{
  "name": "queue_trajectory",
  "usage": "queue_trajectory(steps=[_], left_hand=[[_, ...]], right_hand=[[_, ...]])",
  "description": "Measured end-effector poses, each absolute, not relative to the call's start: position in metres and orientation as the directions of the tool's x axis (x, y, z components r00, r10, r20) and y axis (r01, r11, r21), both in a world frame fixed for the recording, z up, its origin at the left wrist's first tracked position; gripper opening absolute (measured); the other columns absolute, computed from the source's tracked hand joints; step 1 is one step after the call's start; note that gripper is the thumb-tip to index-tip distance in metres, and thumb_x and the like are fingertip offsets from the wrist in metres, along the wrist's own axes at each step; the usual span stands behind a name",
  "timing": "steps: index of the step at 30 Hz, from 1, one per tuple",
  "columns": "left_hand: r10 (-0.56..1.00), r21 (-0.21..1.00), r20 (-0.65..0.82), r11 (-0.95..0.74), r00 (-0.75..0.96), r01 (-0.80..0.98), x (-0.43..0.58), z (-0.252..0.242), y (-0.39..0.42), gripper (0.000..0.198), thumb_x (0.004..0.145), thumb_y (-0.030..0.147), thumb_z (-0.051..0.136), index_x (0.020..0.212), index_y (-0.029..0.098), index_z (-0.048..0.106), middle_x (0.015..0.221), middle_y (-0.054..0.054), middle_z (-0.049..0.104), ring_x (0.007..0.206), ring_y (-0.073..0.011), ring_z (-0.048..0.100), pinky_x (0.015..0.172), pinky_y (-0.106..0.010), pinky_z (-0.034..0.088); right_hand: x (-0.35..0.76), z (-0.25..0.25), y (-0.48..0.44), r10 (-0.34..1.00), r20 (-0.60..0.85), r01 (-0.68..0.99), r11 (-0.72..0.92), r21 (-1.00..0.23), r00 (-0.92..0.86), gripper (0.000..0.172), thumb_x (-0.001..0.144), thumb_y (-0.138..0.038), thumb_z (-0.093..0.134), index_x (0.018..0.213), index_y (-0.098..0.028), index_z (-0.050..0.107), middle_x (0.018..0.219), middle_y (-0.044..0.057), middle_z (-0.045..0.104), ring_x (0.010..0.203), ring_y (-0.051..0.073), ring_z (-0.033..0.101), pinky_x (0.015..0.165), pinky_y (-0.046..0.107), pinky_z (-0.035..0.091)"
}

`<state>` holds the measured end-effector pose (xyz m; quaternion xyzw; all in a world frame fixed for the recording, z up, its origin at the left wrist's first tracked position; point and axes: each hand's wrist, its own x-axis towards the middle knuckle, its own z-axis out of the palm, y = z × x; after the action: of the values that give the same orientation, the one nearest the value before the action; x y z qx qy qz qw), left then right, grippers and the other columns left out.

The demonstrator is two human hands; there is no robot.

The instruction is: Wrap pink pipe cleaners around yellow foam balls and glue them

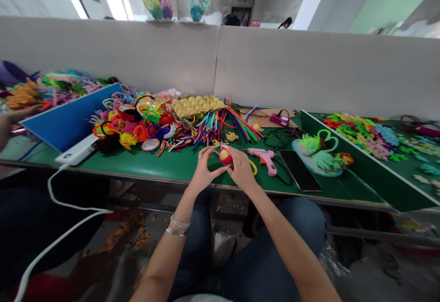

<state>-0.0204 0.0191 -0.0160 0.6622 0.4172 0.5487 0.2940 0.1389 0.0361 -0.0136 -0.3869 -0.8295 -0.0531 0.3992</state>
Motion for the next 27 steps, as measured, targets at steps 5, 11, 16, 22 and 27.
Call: queue_trajectory(steps=[5, 11, 16, 22, 27], left_hand=[[0.829, 0.669, 0.559, -0.422, -0.038, 0.612, 0.0, -0.003, 0.008, 0.064, 0.068, 0.03, 0.07, 0.124, 0.019, 0.042, 0.118, -0.013, 0.052, 0.115, -0.0287, 0.045, 0.099, -0.049, 0.034], [0.791, 0.571, 0.607, -0.37, -0.074, 0.733, 0.014, -0.001, 0.003, 0.072, 0.066, 0.025, 0.07, 0.13, 0.02, 0.037, 0.108, -0.01, 0.063, 0.118, -0.0318, 0.042, 0.106, -0.053, 0.018], [0.805, 0.575, 0.589, -0.355, -0.071, 0.737, 0.017, -0.001, 0.002, 0.069, 0.068, 0.023, 0.067, 0.13, 0.019, 0.038, 0.112, -0.012, 0.062, 0.119, -0.0326, 0.042, 0.105, -0.054, 0.017], [0.826, 0.66, 0.551, -0.344, -0.118, 0.668, 0.013, -0.003, 0.002, 0.063, 0.073, 0.031, 0.064, 0.128, 0.019, 0.037, 0.11, -0.011, 0.062, 0.116, -0.0295, 0.045, 0.106, -0.054, 0.016], [0.87, 0.853, 0.449, -0.349, -0.203, 0.388, 0.005, -0.006, 0.01, 0.057, 0.073, 0.035, 0.066, 0.121, 0.021, 0.039, 0.105, -0.009, 0.063, 0.11, -0.0237, 0.053, 0.105, -0.05, 0.024]], right_hand=[[0.139, -0.015, 0.034, 0.599, 0.715, 0.728, 0.66, -0.184, -0.361, 0.065, 0.071, -0.004, 0.037, 0.134, -0.019, 0.033, 0.134, 0.013, 0.047, 0.122, 0.025, 0.045, 0.095, 0.049, 0.04], [0.139, -0.017, 0.035, 0.582, 0.724, 0.746, 0.65, -0.141, -0.37, 0.064, 0.079, -0.012, 0.039, 0.141, -0.016, 0.021, 0.129, 0.016, 0.05, 0.115, 0.027, 0.049, 0.093, 0.05, 0.04], [0.137, -0.017, 0.033, 0.599, 0.703, 0.754, 0.642, -0.135, -0.384, 0.059, 0.081, -0.014, 0.04, 0.139, -0.015, 0.029, 0.126, 0.016, 0.053, 0.114, 0.028, 0.048, 0.093, 0.05, 0.041], [0.137, -0.016, 0.033, 0.584, 0.677, 0.704, 0.697, -0.135, -0.448, 0.061, 0.08, -0.01, 0.037, 0.139, -0.02, 0.031, 0.131, 0.013, 0.049, 0.122, 0.026, 0.043, 0.097, 0.049, 0.039], [0.135, -0.015, 0.034, 0.574, 0.713, 0.659, 0.723, -0.209, -0.403, 0.069, 0.077, -0.013, 0.041, 0.143, -0.021, 0.019, 0.138, 0.011, 0.042, 0.129, 0.025, 0.036, 0.104, 0.053, 0.034]])
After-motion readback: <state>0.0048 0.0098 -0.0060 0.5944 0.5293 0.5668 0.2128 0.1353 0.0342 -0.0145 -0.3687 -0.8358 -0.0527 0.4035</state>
